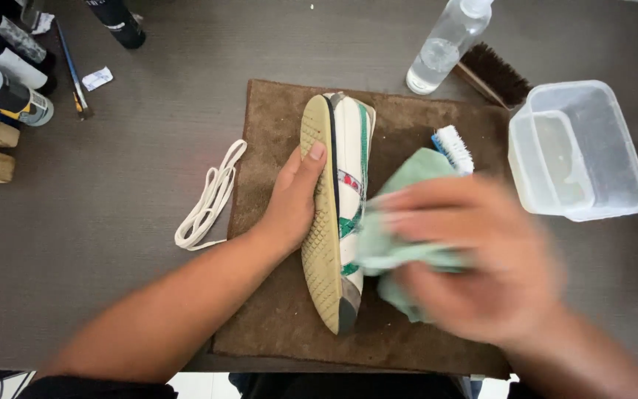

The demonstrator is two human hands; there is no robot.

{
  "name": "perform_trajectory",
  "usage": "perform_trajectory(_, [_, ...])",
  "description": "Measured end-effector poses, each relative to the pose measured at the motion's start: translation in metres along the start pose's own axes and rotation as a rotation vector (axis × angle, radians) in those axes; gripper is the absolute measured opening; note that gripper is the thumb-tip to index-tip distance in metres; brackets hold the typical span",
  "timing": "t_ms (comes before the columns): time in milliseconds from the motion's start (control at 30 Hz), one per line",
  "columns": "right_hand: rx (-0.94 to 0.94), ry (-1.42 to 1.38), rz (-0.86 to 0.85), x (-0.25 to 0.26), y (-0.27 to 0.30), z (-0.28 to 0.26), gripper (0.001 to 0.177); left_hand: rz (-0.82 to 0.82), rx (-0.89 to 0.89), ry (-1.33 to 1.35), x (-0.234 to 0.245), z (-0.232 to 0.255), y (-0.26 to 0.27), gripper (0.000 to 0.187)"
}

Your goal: The person scrubs the side and sole of a white sneaker with green and red stripes using a small brush and a green cloth. They repeatedly dip the brush into a container of water and wipe the shoe to remove dirt.

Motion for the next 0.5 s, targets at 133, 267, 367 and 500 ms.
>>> perform_trajectory(133, [0.325, 0.117, -0.342, -0.057, -0.005, -0.014, 0.018, 0.011, -0.036, 0.02, 0.003, 0.001, -0.001, 0.058])
perform_trajectory(267, [0.324, 0.206, -0.426, -0.065, 0.0, -0.007, 0.013, -0.021, -0.07, -0.012, 0.001, 0.004, -0.001, 0.057])
perform_trajectory(367, [0.339, 0.178, -0.481, -0.064, 0.004, -0.016, 0.013, -0.026, -0.072, -0.05, -0.002, 0.01, 0.003, 0.058])
perform_trajectory(500, [0.369, 0.128, -0.524, -0.061, 0.012, -0.018, 0.014, -0.025, -0.089, 0.046, 0.0, 0.001, -0.002, 0.053])
Point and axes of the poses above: each hand's wrist, its own y-axis away from the middle knuckle, its own x-axis out of the back of the hand, z = x × y, the point moved 8 cm from there along -y, towards the middle knuckle, and after that the axes turned 2 degrees about -x, right-handed, at the moved point
